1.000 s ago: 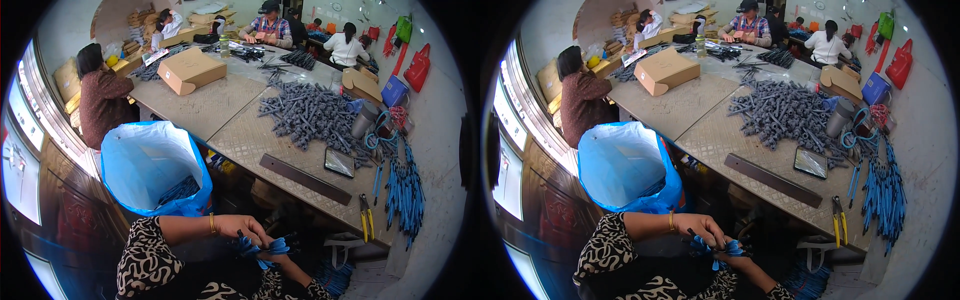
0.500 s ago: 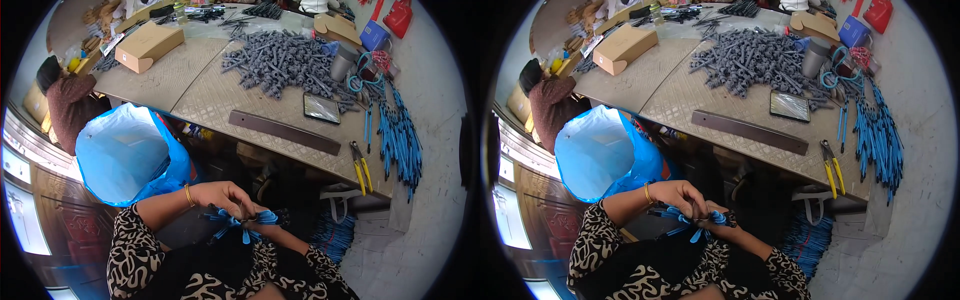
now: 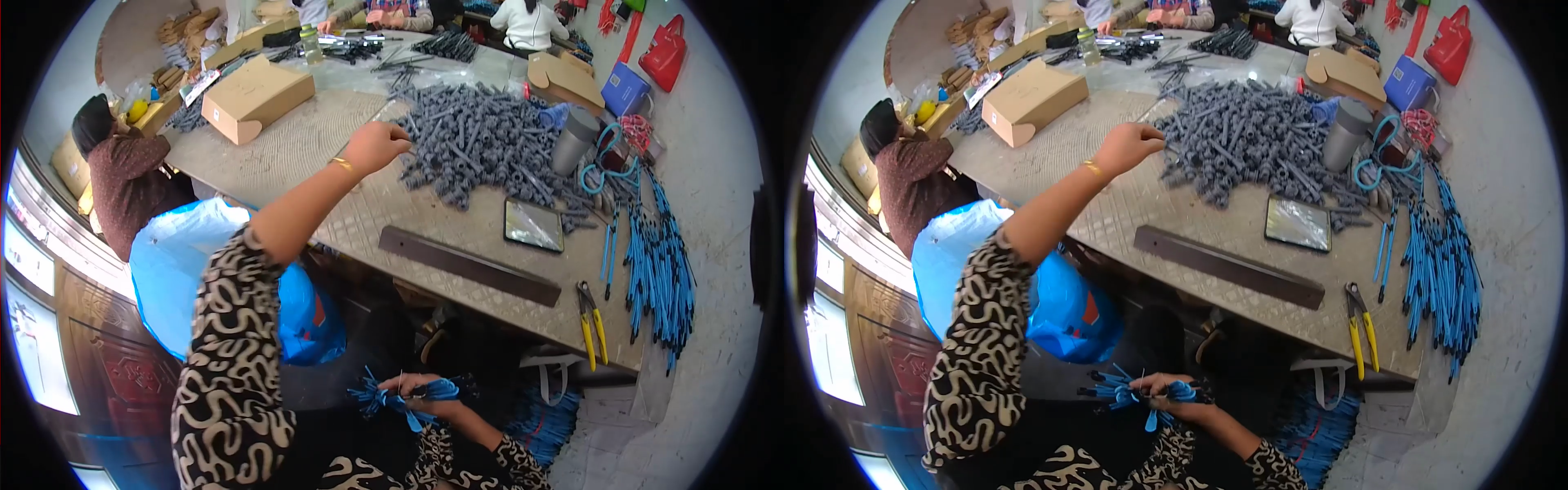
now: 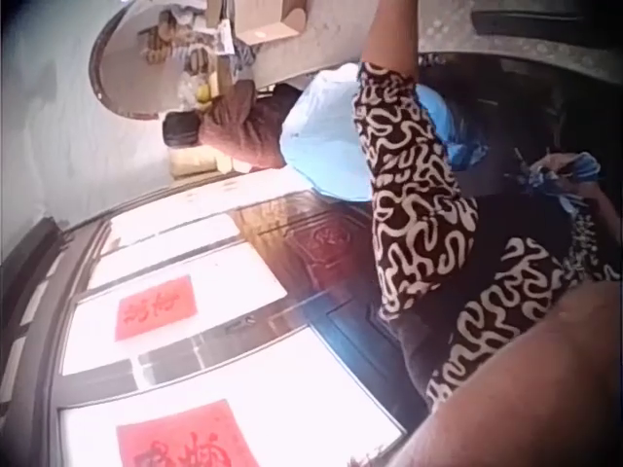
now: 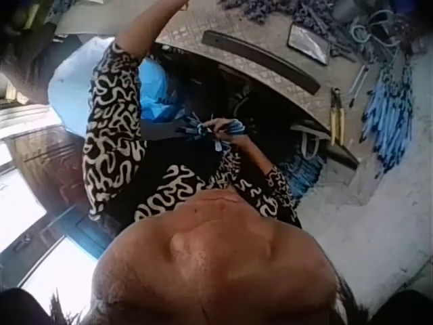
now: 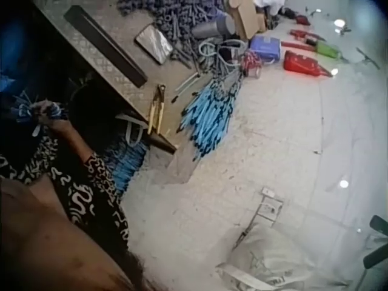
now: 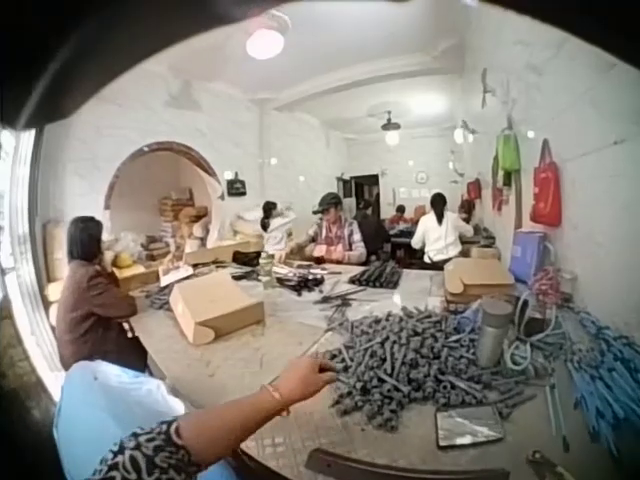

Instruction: The person assembles and organizes sets of blue electrical wires with connectors on a workbench. This is done using pliers and wire cutters to manipulate the wires and connectors.

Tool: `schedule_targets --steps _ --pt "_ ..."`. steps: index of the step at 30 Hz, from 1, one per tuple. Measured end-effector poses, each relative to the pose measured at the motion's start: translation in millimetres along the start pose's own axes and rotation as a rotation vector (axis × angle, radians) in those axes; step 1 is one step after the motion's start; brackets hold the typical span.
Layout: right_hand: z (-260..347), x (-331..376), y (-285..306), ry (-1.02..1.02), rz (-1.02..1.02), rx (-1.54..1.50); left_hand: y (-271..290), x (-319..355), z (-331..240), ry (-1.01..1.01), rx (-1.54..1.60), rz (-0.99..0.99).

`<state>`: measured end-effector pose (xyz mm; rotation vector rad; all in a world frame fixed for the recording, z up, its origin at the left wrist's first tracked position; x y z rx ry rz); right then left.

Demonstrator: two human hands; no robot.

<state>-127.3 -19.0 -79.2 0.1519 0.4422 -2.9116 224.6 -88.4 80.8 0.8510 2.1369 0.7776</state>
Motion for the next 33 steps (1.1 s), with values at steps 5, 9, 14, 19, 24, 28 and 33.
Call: schedule_targets --steps 5,9,14,19,24,28,33 --pt "-3.3 -1.0 13.6 -0.026 -0.059 -0.018 -53.9 -58.0 48.6 0.101 -0.42 -0.033" --pt "-1.1 -5.4 18.9 -0.045 -0.072 0.015 -75.6 -67.1 45.5 0.208 -0.489 0.11" --pt "-6.6 -1.7 5.7 -0.064 -0.035 0.001 -28.8 -26.3 -2.9 -0.025 0.02 -0.142" --pt "-4.9 6.2 -0.4 0.09 -0.056 0.05 -6.0 96.3 -77.6 0.157 0.789 0.267" --pt "10.1 1.5 -6.7 -0.042 -0.046 0.148 -17.5 206.9 -90.1 0.431 0.999 0.624" --pt "14.1 -3.9 -10.1 -0.041 -0.075 0.139 -32.5 253.3 -79.8 0.569 1.007 0.724" --pt "-2.2 3.8 -8.1 -0.149 -0.113 0.201 -43.3 277.2 -89.0 0.627 1.116 0.818"
Point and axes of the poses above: each hand's wrist, its own x-axis away from the middle knuckle, its own y-axis out of the back of the hand, z = x × y, the point moved 4 cm from there along -x, towards the middle knuckle, and after that the axes turned 7 degrees about x, right-handed, at the moved point
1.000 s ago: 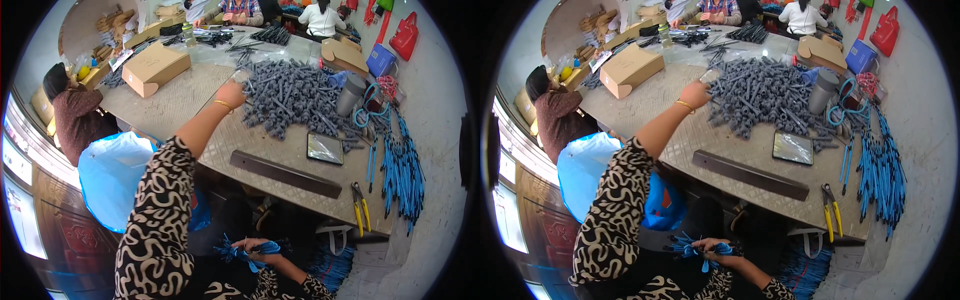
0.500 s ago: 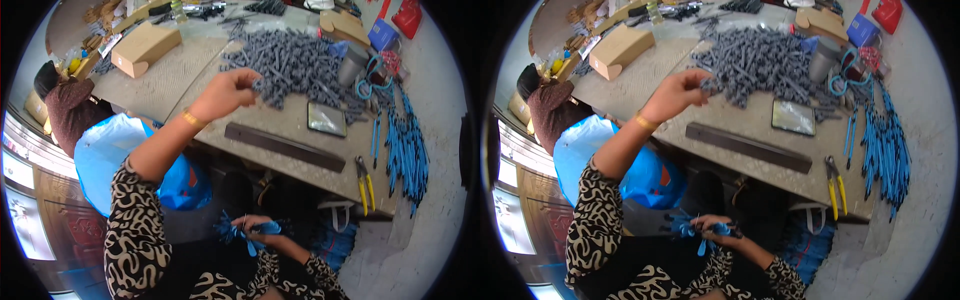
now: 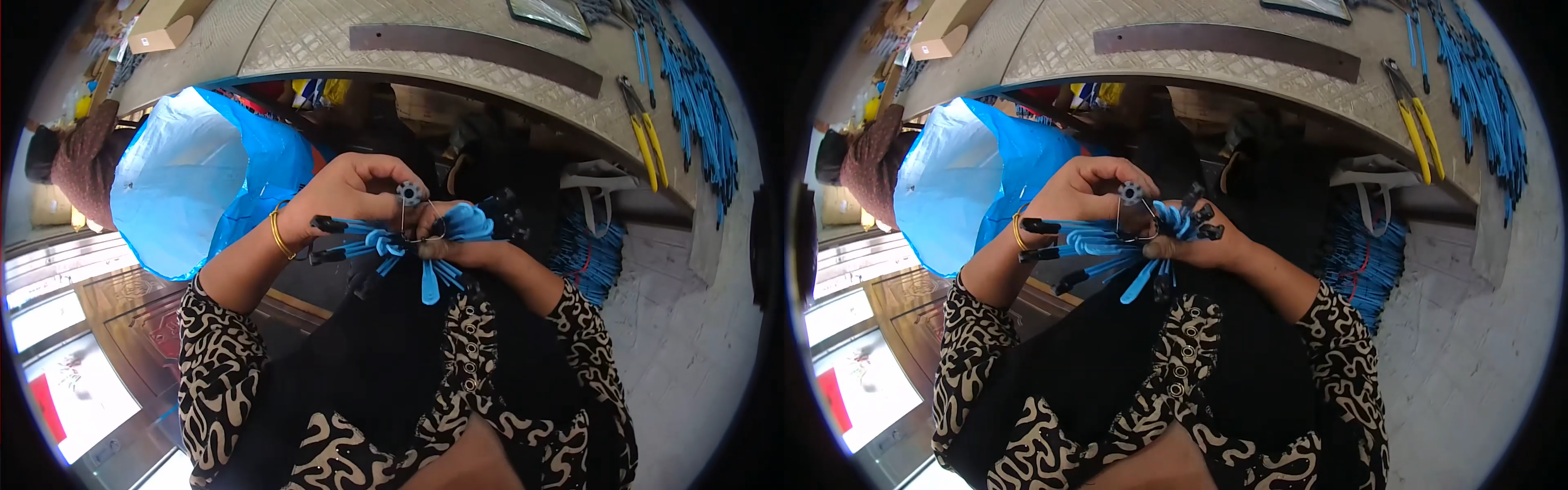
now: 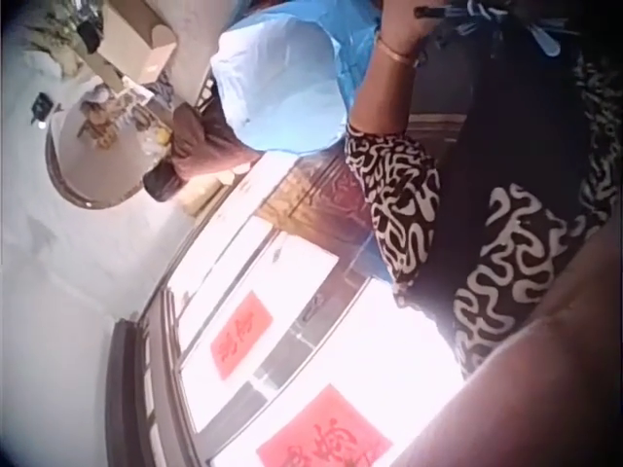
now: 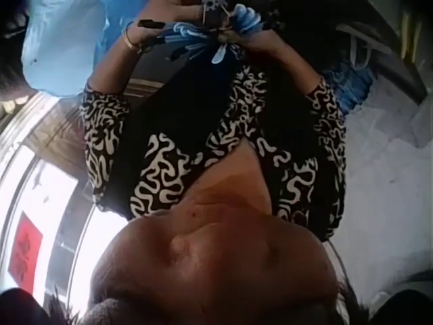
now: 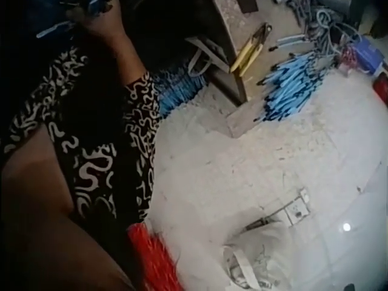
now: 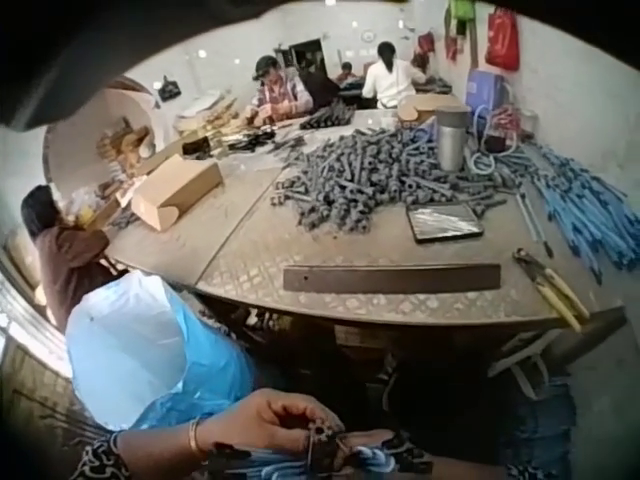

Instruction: The person assembles and organizes sets of blue electrical wires with connectors on a workbench. This is done using pliers and wire cutters to manipulate the wires and connectors.

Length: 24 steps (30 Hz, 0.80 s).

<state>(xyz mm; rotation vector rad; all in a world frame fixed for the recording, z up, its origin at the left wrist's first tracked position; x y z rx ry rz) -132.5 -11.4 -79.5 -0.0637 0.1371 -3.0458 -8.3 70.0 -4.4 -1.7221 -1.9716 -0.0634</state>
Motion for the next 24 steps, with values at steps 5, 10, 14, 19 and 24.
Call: schedule_targets --steps 5,10,14,19,24 --pt "4.5 1.6 -6.5 -0.014 -0.077 0.053 -9.2 3.8 -2.6 -0.101 -0.131 0.07" --pt "4.8 -2.0 -6.1 0.015 -0.091 -0.086 0.0 5.8 7.4 -0.074 0.015 0.093" --pt "1.3 -4.3 -3.7 0.032 -0.066 -0.08 3.5 1.1 8.5 -0.121 0.076 0.138" --pt "-4.5 -6.4 -4.7 0.056 -0.127 -0.074 4.4 -2.4 0.5 -0.279 -0.084 0.241" --pt "-7.5 -5.3 -5.1 -0.006 -0.114 -0.057 6.9 3.6 -6.9 -0.321 -0.278 0.298"
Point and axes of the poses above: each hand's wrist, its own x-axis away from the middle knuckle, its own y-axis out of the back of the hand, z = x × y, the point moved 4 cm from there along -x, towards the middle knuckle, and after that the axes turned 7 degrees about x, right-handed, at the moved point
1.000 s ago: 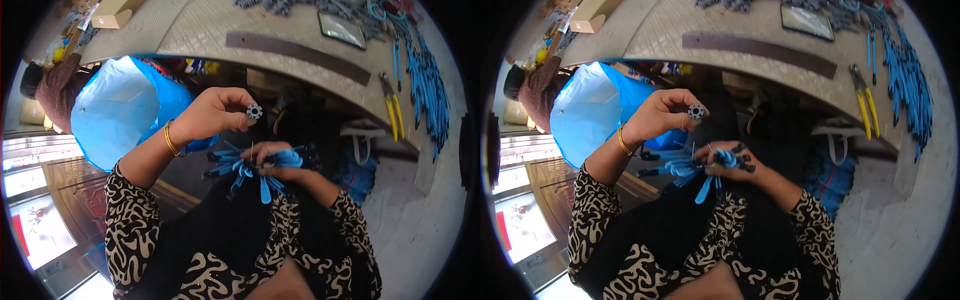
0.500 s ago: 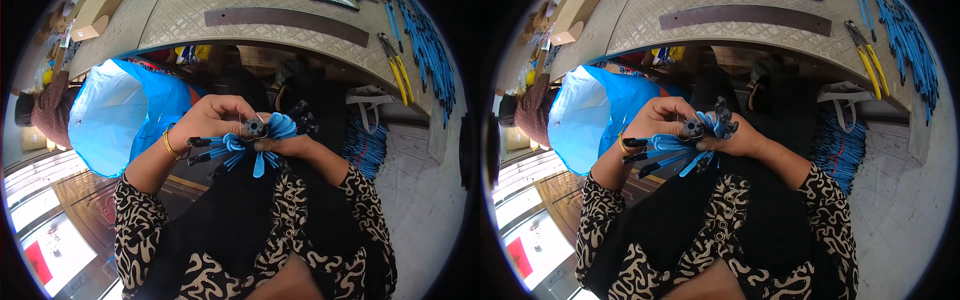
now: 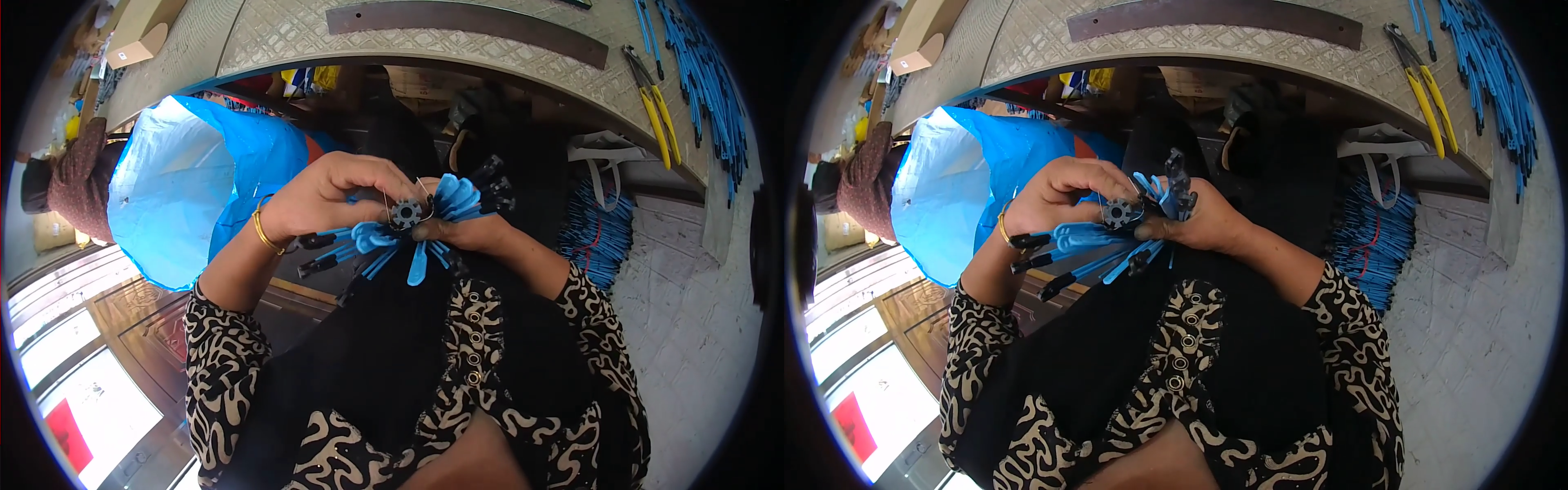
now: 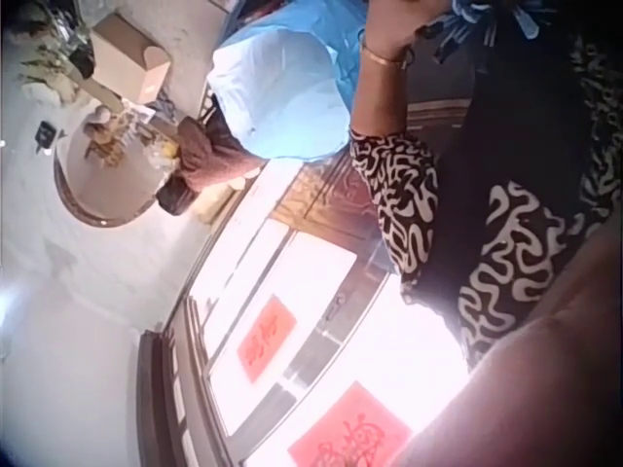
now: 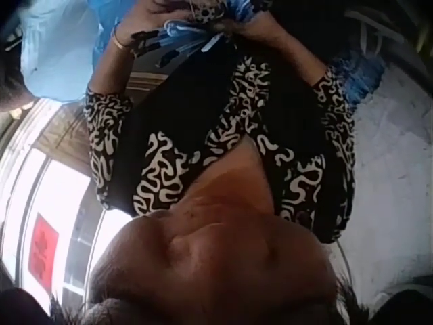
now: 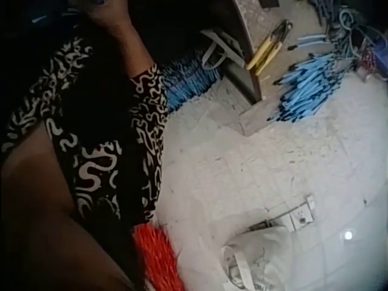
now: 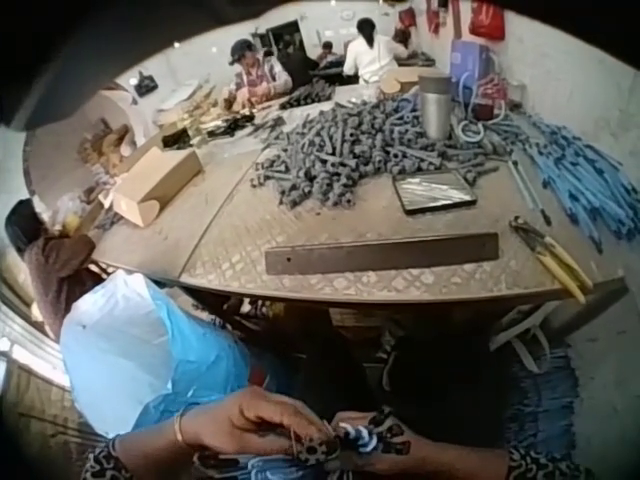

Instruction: The person assembles and organizes sets of blue electrical wires with connectors on a workbench. This is done using pliers and wire cutters to manipulate the wires and connectors.

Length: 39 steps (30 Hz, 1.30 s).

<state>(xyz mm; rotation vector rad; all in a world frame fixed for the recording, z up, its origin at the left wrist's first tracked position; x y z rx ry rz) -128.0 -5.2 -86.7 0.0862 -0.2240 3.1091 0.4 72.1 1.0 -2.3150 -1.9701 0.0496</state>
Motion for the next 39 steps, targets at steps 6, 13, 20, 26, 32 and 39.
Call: schedule_targets --steps 6,13,20,26,32,39 --pt "3.2 2.2 -1.1 0.063 -0.042 -0.052 -2.7 0.0 -14.8 0.188 0.164 -0.052" --pt "-4.0 4.2 1.2 0.05 -0.021 0.124 -19.9 -9.0 -36.8 -0.259 -0.712 0.085" --pt "15.9 4.4 1.5 0.092 -0.016 0.066 -28.0 0.6 -32.2 -0.342 -0.837 -0.069" --pt "3.1 12.4 5.8 0.062 -0.08 -0.205 -25.9 -0.1 -28.3 -0.323 -0.765 -0.144" --pt "2.5 12.8 -1.0 -0.008 -0.031 -0.179 -28.6 2.3 -27.8 -0.297 -0.746 -0.142" --pt "14.1 11.8 -0.7 0.041 0.012 0.003 -28.3 1.2 -29.5 -0.364 -0.768 0.024"
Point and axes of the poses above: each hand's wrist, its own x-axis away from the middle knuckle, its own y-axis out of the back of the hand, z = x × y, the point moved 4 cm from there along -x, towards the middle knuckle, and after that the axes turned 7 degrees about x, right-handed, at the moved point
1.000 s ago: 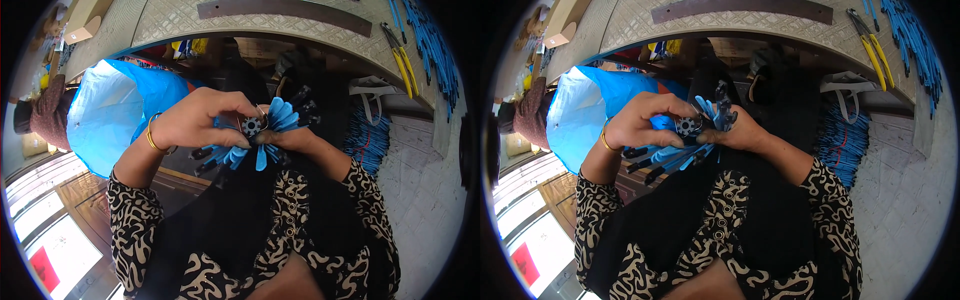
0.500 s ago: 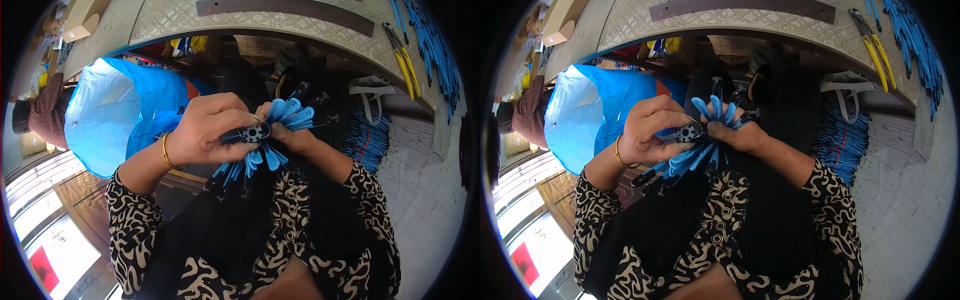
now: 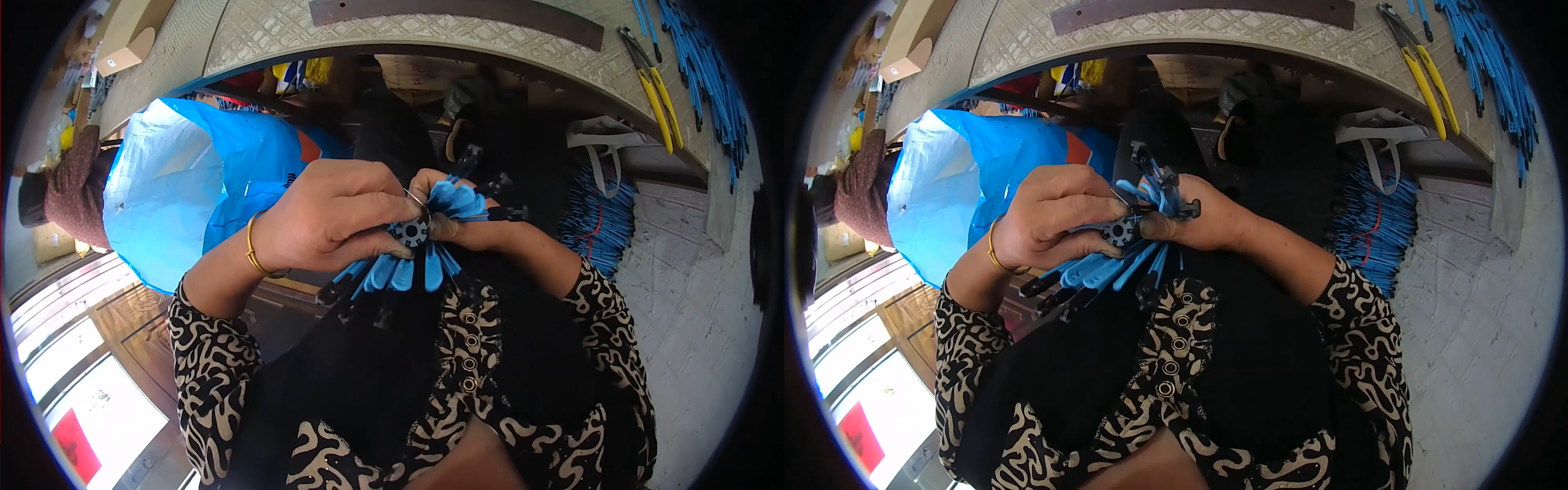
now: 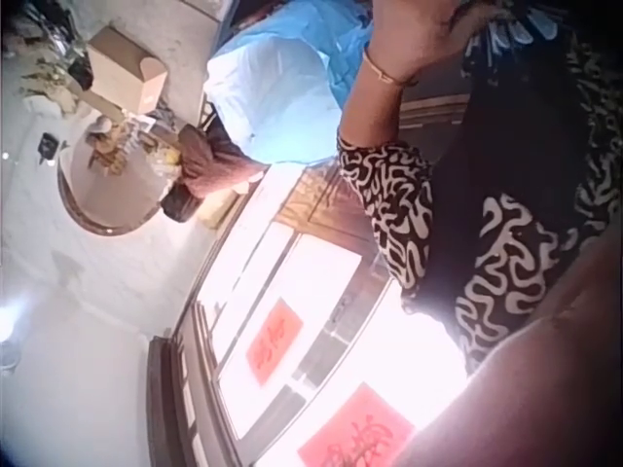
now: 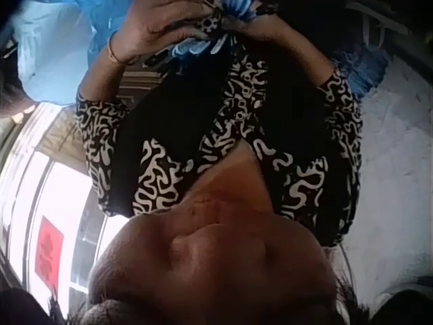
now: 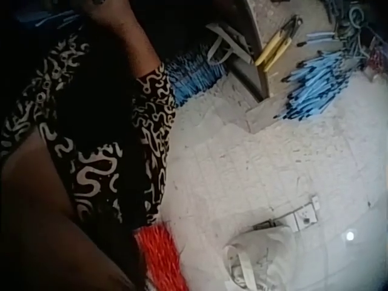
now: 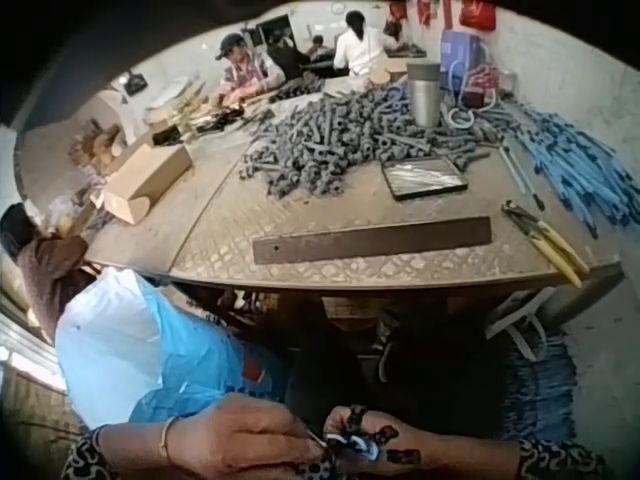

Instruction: The person assembles and organizes sets of blue electrical wires with connectors on a workbench. This is done using pliers and wire cutters to manipulate the wires and connectors.

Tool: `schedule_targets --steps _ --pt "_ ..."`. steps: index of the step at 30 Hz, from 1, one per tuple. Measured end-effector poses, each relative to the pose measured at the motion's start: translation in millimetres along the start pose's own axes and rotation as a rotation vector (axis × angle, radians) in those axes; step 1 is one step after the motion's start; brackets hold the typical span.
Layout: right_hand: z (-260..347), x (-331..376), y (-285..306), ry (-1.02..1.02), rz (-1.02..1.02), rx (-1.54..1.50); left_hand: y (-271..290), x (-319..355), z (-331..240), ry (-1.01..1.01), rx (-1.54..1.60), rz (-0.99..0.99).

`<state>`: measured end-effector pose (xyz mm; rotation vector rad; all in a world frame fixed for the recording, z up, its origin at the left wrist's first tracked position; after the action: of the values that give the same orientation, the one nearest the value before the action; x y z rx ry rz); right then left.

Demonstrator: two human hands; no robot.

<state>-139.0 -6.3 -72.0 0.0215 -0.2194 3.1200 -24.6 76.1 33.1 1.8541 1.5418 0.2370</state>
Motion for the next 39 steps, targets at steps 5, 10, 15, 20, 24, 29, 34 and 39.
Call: schedule_targets --steps 5,10,15,20,24,29,34,39 --pt "6.9 -4.2 5.3 -0.111 0.166 0.155 4.3 -11.7 3.2 -0.138 0.027 0.095" --pt "4.2 -5.5 4.6 0.233 0.336 0.143 16.3 -16.9 0.2 -0.19 -0.06 0.016" --pt "-14.1 3.3 11.0 -0.111 0.344 0.235 1.5 -26.2 21.2 -0.245 0.054 0.068" --pt "-1.6 13.0 11.9 -0.326 0.256 0.129 -9.0 -32.8 23.0 -0.236 0.191 0.184" --pt "-5.9 3.7 4.5 -0.224 0.299 0.191 -10.3 -36.7 28.1 -0.166 0.233 0.254" --pt "6.8 9.8 9.2 -0.24 0.253 -0.152 -5.8 -39.2 38.3 0.021 0.36 0.213" --pt "-12.5 -9.0 37.4 0.119 -0.099 -0.13 35.3 -15.9 55.7 0.415 0.581 -0.39" --pt "18.4 -41.8 27.3 0.074 -0.648 -0.113 14.0 5.7 -20.1 0.167 0.21 -0.783"
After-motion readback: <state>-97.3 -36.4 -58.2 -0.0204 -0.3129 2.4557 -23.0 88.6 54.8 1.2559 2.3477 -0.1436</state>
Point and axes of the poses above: each hand's wrist, its own x-axis away from the middle knuckle, its own y-axis out of the back of the hand, z = x × y, the point moved 4 cm from there along -x, towards the middle knuckle, and after that the axes turned 7 degrees about x, right-handed, at the moved point
